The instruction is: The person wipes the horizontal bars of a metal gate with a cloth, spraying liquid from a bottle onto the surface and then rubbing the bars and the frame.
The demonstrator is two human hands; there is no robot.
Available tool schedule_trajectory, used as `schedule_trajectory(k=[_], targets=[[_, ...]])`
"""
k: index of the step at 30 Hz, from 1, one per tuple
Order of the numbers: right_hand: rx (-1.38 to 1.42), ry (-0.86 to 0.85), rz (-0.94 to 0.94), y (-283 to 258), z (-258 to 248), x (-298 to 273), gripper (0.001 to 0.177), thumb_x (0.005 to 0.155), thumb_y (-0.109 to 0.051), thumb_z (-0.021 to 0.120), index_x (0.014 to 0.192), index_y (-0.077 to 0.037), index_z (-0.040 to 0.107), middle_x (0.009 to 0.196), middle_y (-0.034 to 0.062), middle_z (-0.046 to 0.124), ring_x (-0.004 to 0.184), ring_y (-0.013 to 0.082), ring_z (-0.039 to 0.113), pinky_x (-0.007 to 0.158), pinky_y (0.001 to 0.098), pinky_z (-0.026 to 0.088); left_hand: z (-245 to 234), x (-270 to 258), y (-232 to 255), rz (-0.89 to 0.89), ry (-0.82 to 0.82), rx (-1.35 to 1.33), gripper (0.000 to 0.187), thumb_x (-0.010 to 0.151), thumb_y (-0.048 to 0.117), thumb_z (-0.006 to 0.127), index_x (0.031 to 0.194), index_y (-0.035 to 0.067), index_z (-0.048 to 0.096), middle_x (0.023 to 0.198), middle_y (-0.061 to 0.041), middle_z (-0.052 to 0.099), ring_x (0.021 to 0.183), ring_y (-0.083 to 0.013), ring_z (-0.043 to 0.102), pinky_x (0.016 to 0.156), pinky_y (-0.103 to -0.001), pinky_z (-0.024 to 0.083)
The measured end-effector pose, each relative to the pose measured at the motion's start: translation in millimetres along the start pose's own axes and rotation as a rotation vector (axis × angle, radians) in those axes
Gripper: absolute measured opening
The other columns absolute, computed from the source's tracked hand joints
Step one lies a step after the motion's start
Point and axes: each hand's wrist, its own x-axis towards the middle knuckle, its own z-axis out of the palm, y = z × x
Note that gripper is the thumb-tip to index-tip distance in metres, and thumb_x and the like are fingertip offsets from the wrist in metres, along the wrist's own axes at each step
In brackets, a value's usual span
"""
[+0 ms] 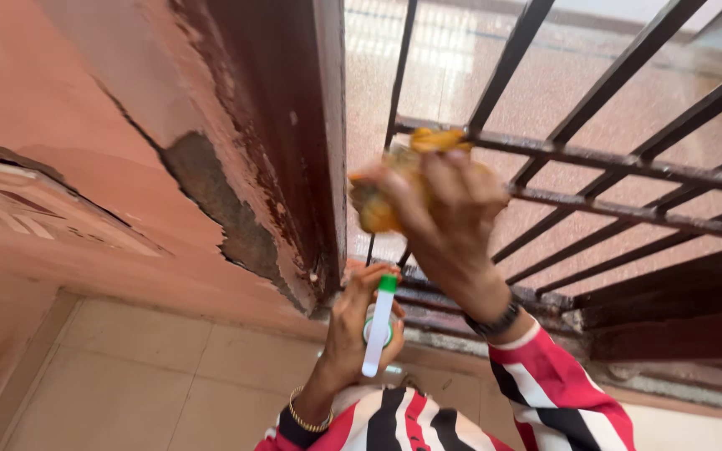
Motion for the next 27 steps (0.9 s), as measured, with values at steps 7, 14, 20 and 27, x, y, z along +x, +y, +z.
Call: schedule_trajectory(k=[7, 14, 20, 27], targets=[[-0.087, -0.033, -0.142, 13, 1, -5, 0.042, 0.099, -0.035, 0.084, 0.132, -0.018, 0.065, 0.130, 0.0029, 0.063, 0.122, 0.0213, 0.054, 0.100, 0.0431, 0.034, -2, -6, 1, -0.077, -0.012, -0.049, 0.061, 0.075, -0.004, 0.068, 0.133, -0.002, 0.051, 0.137, -0.021, 0.056, 0.080, -0.0180, 0.074, 0.068, -0.029, 0.067], [-0.171, 0.014, -0.023, 60, -27, -46, 0.030, 0.090, -0.032, 0.089, 0.108, -0.015, 0.070, 0.117, 0.0038, 0.067, 0.112, 0.0233, 0.055, 0.093, 0.0410, 0.033, -10, -11, 3, -0.042, 0.035, -0.077, 0.060, 0.072, -0.006, 0.067, 0.130, 0.001, 0.056, 0.135, -0.020, 0.059, 0.077, -0.0179, 0.075, 0.069, -0.031, 0.063], [-0.072, 0.021, 0.151, 28, -25, -31, 0.053, 0.093, -0.028, 0.088, 0.138, -0.016, 0.063, 0.128, 0.0072, 0.059, 0.119, 0.0244, 0.051, 0.101, 0.0434, 0.034, -24, -19, 2, -0.090, 0.047, -0.051, 0.058, 0.072, -0.005, 0.067, 0.128, 0.001, 0.055, 0.133, -0.018, 0.060, 0.076, -0.0169, 0.076, 0.071, -0.031, 0.061], [-0.120, 0.085, -0.117, -5, 30, -6, 0.051, 0.096, -0.044, 0.083, 0.139, -0.033, 0.059, 0.132, 0.0017, 0.058, 0.135, 0.0220, 0.047, 0.118, 0.0537, 0.025, -16, -15, 5, -0.069, 0.069, -0.017, 0.062, 0.070, -0.005, 0.066, 0.131, -0.002, 0.054, 0.132, -0.019, 0.060, 0.077, -0.0195, 0.076, 0.072, -0.032, 0.062]])
